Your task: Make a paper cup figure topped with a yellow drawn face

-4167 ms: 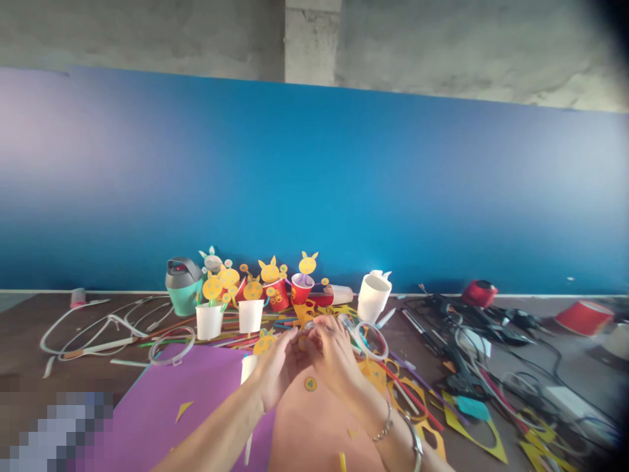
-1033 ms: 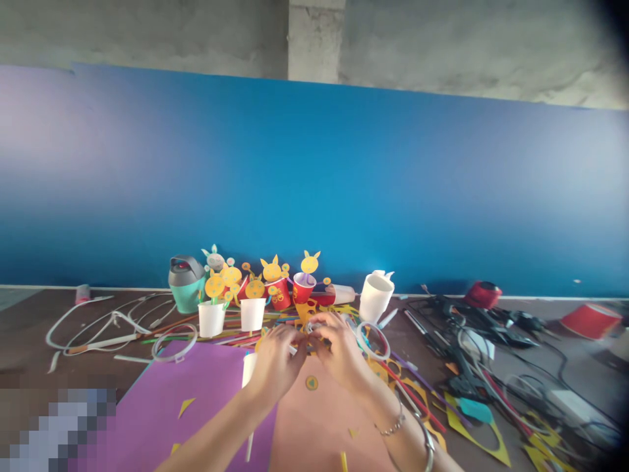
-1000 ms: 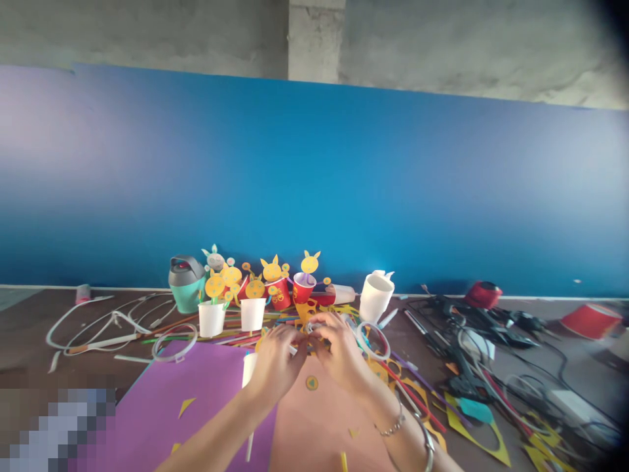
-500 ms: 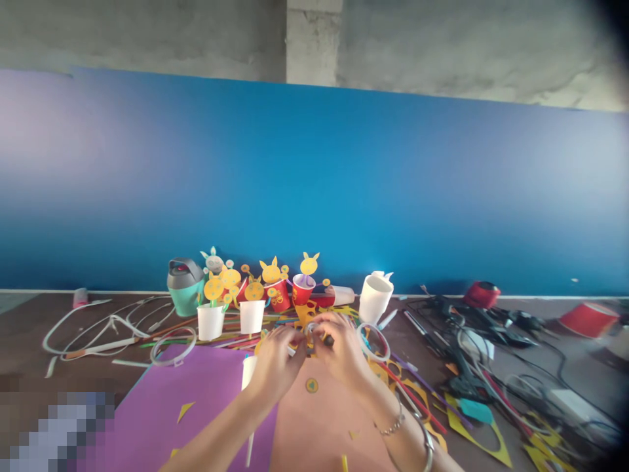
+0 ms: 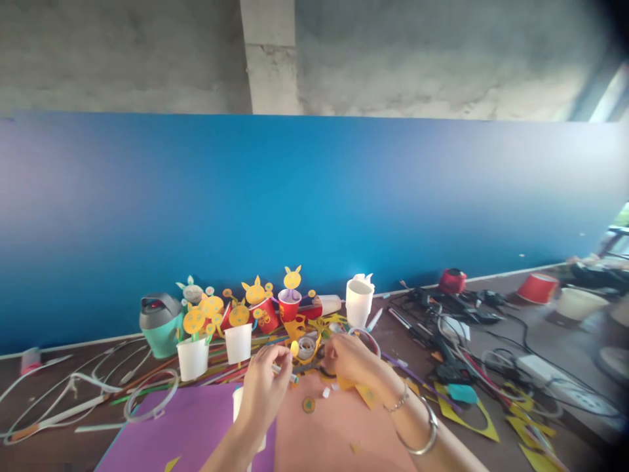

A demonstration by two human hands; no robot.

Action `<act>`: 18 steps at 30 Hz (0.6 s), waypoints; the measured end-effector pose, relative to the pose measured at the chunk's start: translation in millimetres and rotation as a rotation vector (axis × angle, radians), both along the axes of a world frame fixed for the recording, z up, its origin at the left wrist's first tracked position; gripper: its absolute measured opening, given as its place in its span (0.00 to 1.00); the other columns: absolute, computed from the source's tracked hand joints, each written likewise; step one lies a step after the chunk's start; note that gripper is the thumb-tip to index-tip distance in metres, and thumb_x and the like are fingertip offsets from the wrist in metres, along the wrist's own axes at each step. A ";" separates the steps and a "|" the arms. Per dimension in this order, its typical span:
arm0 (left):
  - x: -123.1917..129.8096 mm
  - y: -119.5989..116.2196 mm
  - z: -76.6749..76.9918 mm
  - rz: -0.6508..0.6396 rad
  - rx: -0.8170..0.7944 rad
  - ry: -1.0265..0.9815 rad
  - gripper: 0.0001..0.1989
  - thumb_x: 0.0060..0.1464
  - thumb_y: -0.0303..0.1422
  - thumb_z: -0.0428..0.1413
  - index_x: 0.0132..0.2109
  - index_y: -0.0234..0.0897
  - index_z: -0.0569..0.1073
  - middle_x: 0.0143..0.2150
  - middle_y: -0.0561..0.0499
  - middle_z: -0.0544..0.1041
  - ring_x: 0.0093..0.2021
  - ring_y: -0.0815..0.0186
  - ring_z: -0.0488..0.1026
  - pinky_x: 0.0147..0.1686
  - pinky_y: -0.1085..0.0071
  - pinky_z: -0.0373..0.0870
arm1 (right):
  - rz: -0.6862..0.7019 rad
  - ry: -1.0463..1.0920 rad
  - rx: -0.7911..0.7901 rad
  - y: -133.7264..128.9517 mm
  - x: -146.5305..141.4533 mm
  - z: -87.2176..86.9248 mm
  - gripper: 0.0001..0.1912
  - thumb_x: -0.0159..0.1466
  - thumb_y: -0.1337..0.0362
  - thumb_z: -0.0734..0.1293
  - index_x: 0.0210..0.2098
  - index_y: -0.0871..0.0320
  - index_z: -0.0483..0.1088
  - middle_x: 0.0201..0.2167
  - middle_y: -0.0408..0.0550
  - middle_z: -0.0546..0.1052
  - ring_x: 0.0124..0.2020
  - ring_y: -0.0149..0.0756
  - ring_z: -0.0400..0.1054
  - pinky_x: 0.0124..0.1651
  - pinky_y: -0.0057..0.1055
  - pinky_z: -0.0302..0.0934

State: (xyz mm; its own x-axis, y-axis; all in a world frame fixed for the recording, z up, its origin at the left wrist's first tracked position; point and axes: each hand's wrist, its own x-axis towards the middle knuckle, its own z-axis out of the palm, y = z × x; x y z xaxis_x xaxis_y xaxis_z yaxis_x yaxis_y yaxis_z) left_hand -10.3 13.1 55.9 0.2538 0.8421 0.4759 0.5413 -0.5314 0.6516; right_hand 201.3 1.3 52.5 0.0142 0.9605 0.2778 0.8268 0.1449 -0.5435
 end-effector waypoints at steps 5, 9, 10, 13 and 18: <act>1.1 1.1 -4.3 0.001 0.026 0.024 0.09 0.59 0.35 0.50 0.33 0.39 0.73 0.32 0.50 0.77 0.35 0.62 0.75 0.37 0.70 0.67 | -0.201 -0.236 -0.041 7.8 15.9 7.9 0.11 0.53 0.78 0.63 0.27 0.57 0.74 0.32 0.53 0.79 0.37 0.44 0.72 0.39 0.34 0.57; 2.6 2.0 -7.4 0.006 0.067 0.042 0.09 0.59 0.35 0.50 0.33 0.40 0.72 0.33 0.50 0.78 0.36 0.61 0.74 0.38 0.68 0.67 | -0.250 -0.352 -0.080 11.7 24.8 7.2 0.11 0.56 0.77 0.63 0.27 0.58 0.75 0.34 0.55 0.80 0.41 0.45 0.71 0.41 0.35 0.56; 3.0 2.5 -7.9 0.008 0.071 0.043 0.09 0.59 0.35 0.50 0.33 0.40 0.72 0.33 0.49 0.78 0.36 0.61 0.74 0.38 0.68 0.67 | -0.246 -0.370 -0.084 12.5 26.7 6.4 0.11 0.57 0.76 0.63 0.27 0.58 0.75 0.36 0.54 0.79 0.42 0.45 0.71 0.42 0.34 0.56; 3.7 3.3 -8.0 0.007 0.068 0.033 0.09 0.59 0.35 0.49 0.34 0.40 0.72 0.34 0.49 0.78 0.37 0.61 0.74 0.40 0.67 0.66 | -0.262 -0.407 -0.108 14.1 31.7 3.5 0.09 0.59 0.72 0.64 0.35 0.59 0.76 0.40 0.55 0.78 0.45 0.45 0.69 0.43 0.34 0.56; 3.1 -1.4 -1.8 -0.012 0.019 0.008 0.10 0.59 0.35 0.49 0.34 0.39 0.73 0.34 0.50 0.78 0.38 0.61 0.74 0.40 0.67 0.66 | -0.332 -0.439 -0.131 16.1 31.6 -4.8 0.12 0.60 0.63 0.66 0.42 0.60 0.74 0.44 0.58 0.75 0.49 0.49 0.66 0.45 0.37 0.57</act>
State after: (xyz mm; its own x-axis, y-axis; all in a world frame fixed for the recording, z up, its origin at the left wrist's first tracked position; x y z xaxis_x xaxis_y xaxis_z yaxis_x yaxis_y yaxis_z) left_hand -7.2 11.7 54.1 0.2678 0.8298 0.4896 0.5399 -0.5501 0.6371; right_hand 232.9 17.4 47.8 0.2318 0.9509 0.2051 0.9690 -0.2073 -0.1342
